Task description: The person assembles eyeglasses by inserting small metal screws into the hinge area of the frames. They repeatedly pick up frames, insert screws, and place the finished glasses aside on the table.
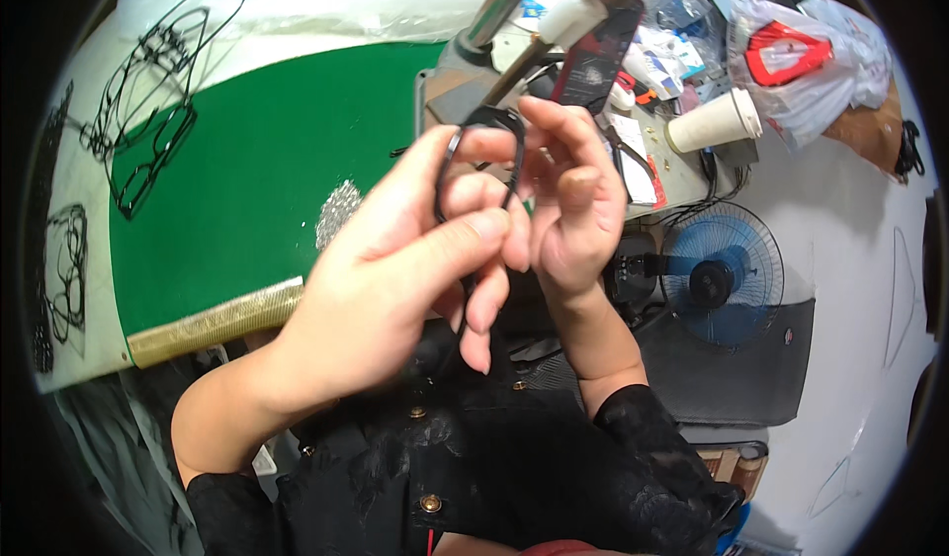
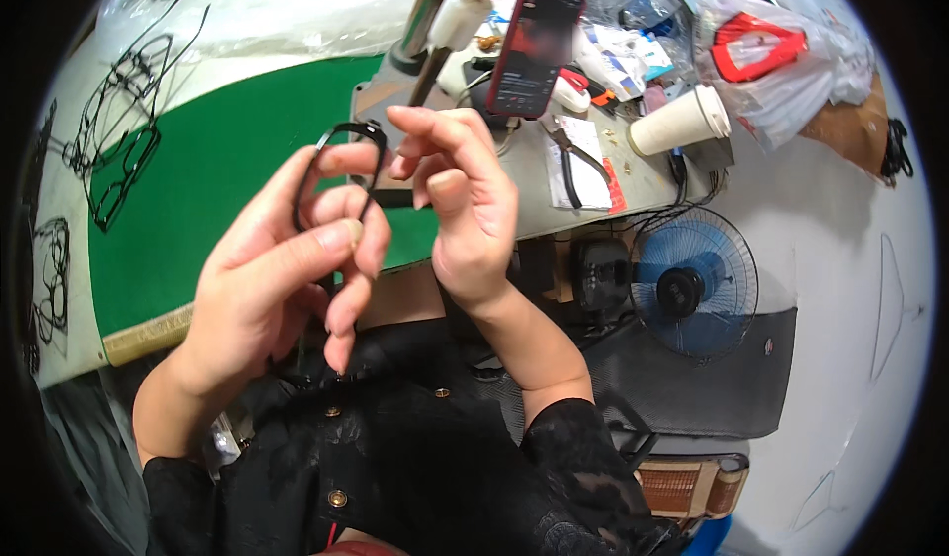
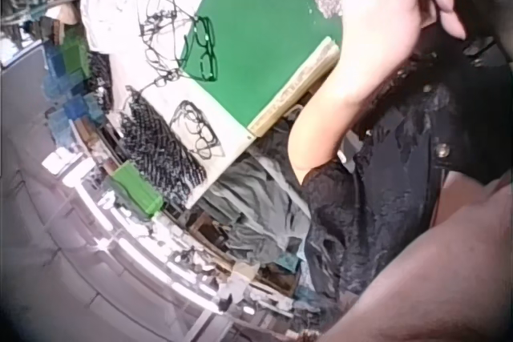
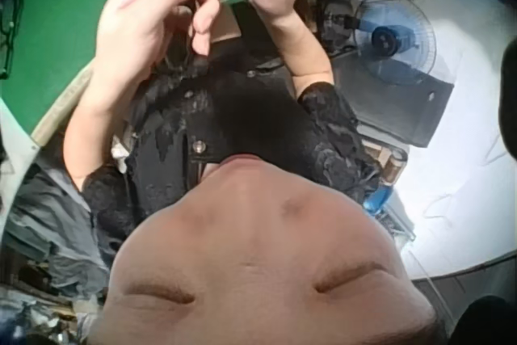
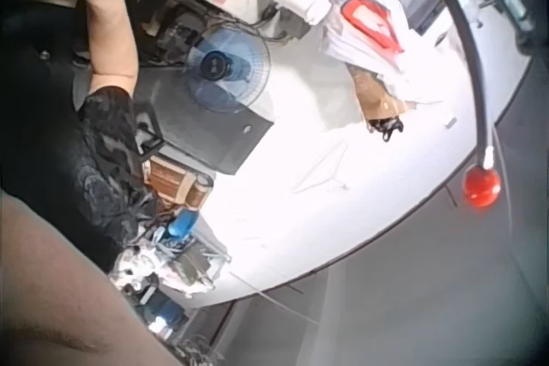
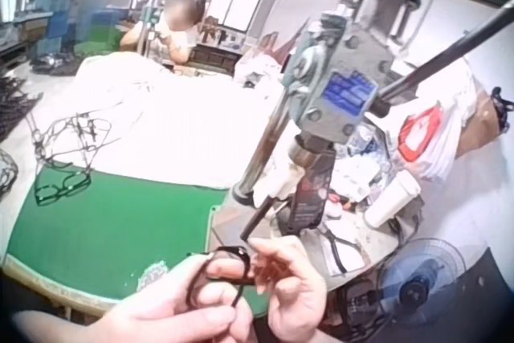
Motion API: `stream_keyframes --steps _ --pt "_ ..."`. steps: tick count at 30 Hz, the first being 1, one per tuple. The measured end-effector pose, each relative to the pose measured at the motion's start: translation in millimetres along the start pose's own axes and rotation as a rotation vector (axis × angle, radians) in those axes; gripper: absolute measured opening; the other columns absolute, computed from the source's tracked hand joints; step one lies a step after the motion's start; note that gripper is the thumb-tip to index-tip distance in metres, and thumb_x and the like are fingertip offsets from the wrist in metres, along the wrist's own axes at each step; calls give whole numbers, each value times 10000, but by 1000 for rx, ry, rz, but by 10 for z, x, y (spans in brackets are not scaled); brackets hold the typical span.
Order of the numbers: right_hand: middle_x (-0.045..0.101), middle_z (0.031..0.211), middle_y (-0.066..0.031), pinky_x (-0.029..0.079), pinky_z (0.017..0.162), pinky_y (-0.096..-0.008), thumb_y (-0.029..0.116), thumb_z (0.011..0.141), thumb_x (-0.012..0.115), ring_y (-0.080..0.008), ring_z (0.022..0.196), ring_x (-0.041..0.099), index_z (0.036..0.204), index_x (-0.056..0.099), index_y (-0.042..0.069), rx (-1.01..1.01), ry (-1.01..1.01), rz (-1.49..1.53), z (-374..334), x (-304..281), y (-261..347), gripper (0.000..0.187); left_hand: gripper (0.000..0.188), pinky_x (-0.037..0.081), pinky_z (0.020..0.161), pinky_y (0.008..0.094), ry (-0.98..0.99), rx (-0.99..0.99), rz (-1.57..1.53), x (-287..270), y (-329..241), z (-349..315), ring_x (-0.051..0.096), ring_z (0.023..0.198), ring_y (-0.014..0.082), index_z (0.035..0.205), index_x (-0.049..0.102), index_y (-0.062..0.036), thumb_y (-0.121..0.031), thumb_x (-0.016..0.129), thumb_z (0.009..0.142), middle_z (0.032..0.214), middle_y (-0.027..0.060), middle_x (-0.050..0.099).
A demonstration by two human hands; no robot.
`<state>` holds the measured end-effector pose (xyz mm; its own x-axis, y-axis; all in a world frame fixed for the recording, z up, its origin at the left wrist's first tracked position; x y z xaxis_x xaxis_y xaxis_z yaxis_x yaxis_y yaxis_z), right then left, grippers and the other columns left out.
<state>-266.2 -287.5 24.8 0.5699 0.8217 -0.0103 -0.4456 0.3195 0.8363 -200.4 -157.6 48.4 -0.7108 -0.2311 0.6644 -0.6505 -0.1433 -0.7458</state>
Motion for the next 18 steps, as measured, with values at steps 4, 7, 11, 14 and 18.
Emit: stream_keyframes --steps 4,7,11,14,18 --pt "515 945 17 368 679 -176 338 940 592 -58 845 487 1215 520 36 107 -17 204 -49 -27 -125 415 445 464 389 235 -87 95 108 17 -222 198 510 568 126 1326 342 46 -95 467 923 897 101 517" --pt "499 991 -3 388 715 -200 176 954 576 -60 840 485 1108 553 9 186 8 123 -125 -85 -201 228 423 467 434 234 -67 190 190 -44 -354 481 510 621 116 1313 354 51 -109 460 936 922 93 525" --pt "485 956 -12 389 673 -214 112 949 563 -64 749 451 992 589 -7 229 -4 45 -198 -118 -245 129 372 465 494 229 -114 214 212 -53 -418 736 507 648 116 1280 379 21 -107 467 942 921 94 546" --pt "490 940 -11 378 649 -203 112 944 568 -58 727 446 970 591 -7 264 -19 -3 -251 -177 -279 123 358 458 522 228 -154 249 182 -3 -392 814 510 650 109 1252 388 -7 -112 503 929 910 93 573" --pt "497 929 -8 368 625 -195 110 940 576 -46 715 439 959 585 0 284 -28 -19 -265 -221 -278 112 322 457 519 227 -131 298 146 27 -393 877 511 646 105 1198 401 -20 -120 529 920 896 85 581"
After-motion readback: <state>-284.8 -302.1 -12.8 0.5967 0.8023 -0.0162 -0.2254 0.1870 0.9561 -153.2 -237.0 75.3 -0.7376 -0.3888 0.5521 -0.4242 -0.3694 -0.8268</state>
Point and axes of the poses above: each hand's wrist, its own z-axis towards the middle knuckle, its own x-axis out of the palm, y = z × x, the point moved 5 cm from there along z, towards the middle knuckle
